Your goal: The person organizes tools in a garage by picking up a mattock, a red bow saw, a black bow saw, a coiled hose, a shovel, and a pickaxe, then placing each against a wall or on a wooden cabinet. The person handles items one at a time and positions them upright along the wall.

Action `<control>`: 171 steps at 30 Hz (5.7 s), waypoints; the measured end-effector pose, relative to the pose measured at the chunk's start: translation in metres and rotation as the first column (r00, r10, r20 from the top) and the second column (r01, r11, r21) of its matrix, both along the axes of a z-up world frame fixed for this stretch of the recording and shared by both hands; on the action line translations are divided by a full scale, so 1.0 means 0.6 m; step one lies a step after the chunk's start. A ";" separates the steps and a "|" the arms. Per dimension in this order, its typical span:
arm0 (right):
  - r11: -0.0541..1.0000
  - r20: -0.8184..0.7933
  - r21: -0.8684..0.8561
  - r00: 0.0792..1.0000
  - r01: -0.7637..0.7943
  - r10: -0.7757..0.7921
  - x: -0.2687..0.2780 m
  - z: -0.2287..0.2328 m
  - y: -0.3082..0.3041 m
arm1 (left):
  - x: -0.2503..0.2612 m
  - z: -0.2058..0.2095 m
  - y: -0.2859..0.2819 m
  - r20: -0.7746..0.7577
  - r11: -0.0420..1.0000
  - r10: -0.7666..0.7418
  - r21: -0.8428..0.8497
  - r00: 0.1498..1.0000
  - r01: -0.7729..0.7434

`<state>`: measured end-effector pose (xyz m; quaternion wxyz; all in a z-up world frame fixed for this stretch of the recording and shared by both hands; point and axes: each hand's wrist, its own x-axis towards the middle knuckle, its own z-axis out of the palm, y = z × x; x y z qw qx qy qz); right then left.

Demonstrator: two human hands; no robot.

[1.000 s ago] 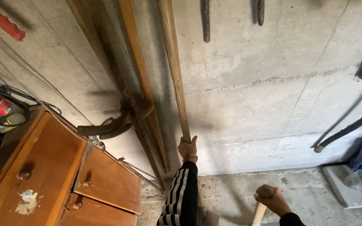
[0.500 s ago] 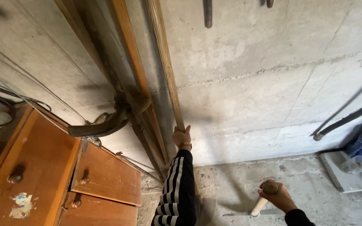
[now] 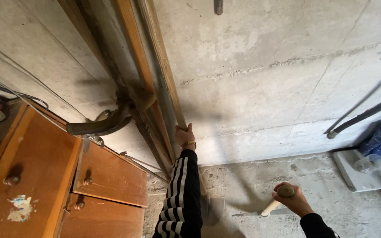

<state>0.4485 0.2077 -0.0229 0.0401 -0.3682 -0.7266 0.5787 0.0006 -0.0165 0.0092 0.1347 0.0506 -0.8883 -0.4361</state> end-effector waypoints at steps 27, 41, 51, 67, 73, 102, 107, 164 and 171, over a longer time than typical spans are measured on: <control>0.956 -0.386 0.258 0.922 0.136 -0.027 0.051 -0.126 -0.005 | 0.496 -0.106 0.032 0.106 0.675 -0.735 0.203 0.670 0.709; 0.934 -0.521 0.177 0.835 0.310 -0.178 -0.170 0.063 -0.002 | 0.477 -0.059 0.071 0.228 0.493 -0.858 0.115 0.461 0.862; 0.962 -0.610 0.218 0.792 0.165 0.002 -0.289 0.035 -0.049 | 0.374 -0.014 0.074 0.412 0.432 -0.859 0.269 0.303 0.861; 0.984 -0.382 0.174 0.918 -0.040 0.105 -0.530 -0.033 -0.195 | 0.255 0.037 -0.073 0.527 0.644 -0.713 0.234 0.462 0.728; 0.991 -0.280 0.132 0.958 -0.031 0.067 -0.596 -0.107 -0.205 | 0.243 -0.024 -0.100 0.491 0.636 -0.734 0.254 0.469 0.729; 0.949 0.262 0.265 0.960 -0.170 0.099 -0.812 -0.023 -0.115 | 0.225 -0.023 -0.179 0.498 0.696 -0.689 0.253 0.527 0.671; 0.907 0.226 0.348 0.960 -0.239 0.166 -0.805 -0.058 -0.100 | 0.226 0.007 -0.166 0.555 0.694 -0.671 0.239 0.491 0.679; 0.978 0.170 0.200 0.985 -0.065 0.031 -0.778 -0.003 -0.109 | 0.239 -0.065 -0.153 0.488 0.684 -0.702 0.257 0.519 0.683; 0.956 0.183 0.243 0.976 -0.162 0.118 -0.751 -0.015 -0.083 | 0.250 -0.037 -0.128 0.489 0.648 -0.719 0.216 0.493 0.730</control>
